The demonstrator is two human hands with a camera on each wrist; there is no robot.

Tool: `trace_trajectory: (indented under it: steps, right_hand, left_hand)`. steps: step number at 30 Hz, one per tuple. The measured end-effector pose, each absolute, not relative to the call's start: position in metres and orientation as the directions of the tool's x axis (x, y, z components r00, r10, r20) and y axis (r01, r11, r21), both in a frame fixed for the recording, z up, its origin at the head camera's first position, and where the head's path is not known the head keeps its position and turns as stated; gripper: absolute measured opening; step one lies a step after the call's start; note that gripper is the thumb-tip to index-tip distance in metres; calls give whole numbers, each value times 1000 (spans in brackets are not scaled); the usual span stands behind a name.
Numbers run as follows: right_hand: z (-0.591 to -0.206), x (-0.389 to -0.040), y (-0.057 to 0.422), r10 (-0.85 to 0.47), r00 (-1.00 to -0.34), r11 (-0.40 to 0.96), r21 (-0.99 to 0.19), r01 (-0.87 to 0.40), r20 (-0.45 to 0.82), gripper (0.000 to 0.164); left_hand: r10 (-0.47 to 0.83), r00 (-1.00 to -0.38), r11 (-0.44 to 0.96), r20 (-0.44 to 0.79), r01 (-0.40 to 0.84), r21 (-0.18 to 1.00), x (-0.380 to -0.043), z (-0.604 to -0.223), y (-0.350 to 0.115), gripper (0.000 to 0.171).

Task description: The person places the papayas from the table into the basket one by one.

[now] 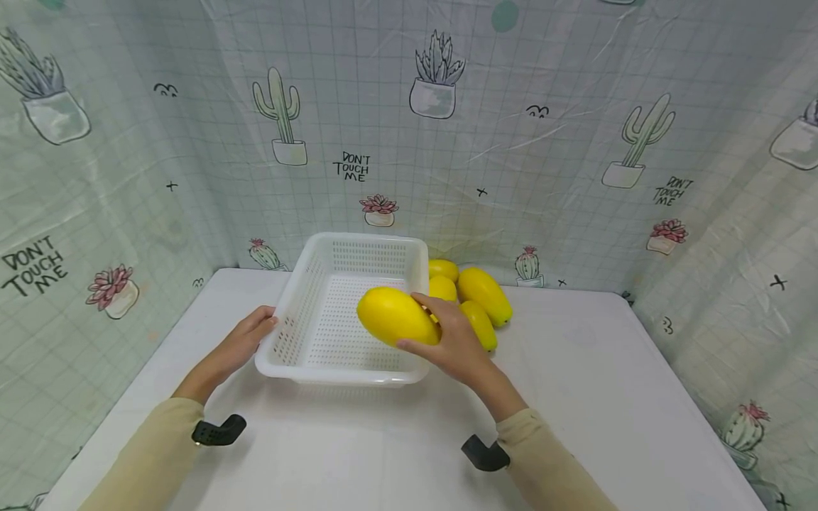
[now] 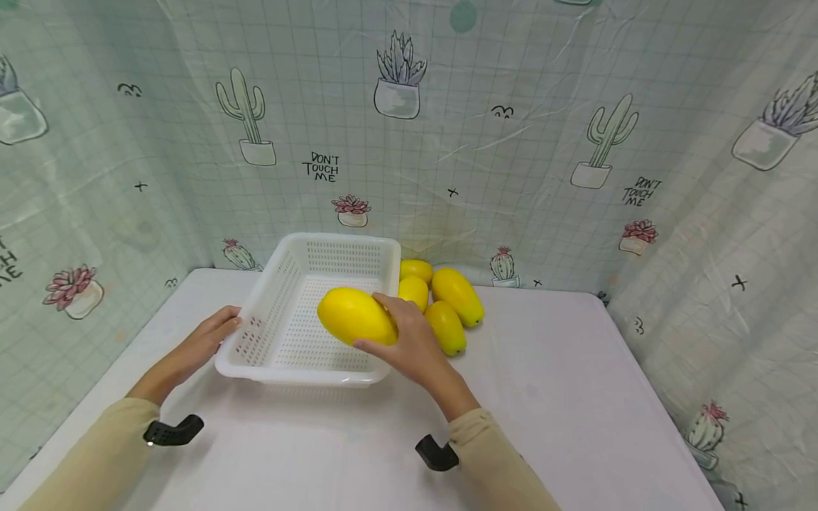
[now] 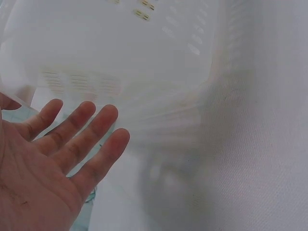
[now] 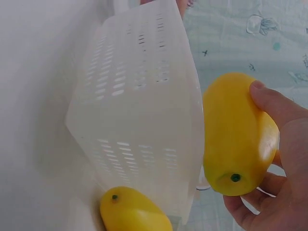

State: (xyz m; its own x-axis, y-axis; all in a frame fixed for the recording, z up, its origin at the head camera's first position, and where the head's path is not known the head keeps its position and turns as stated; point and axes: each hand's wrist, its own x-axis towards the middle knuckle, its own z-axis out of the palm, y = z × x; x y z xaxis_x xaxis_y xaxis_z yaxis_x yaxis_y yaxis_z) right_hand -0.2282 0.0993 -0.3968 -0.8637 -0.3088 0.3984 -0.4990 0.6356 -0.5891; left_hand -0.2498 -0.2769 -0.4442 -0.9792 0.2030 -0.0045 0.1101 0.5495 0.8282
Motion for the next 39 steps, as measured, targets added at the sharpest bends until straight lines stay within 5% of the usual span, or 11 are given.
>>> trace_trajectory:
  steps: [7, 18, 39]
  right_hand:
    - [-399, -229, 96, -320, -862, 621, -599, -505, 394, 71]
    - [-401, -230, 91, -381, -816, 648, -504, -571, 435, 36]
    - [-405, -229, 101, -326, -833, 652, -532, -540, 447, 40]
  left_hand:
    - [202, -979, 545, -2, 111, 831, -251, -445, -277, 45]
    - [192, -981, 551, -10, 99, 829, -249, -443, -274, 45]
    - [184, -983, 555, -13, 93, 827, -247, -442, -273, 44]
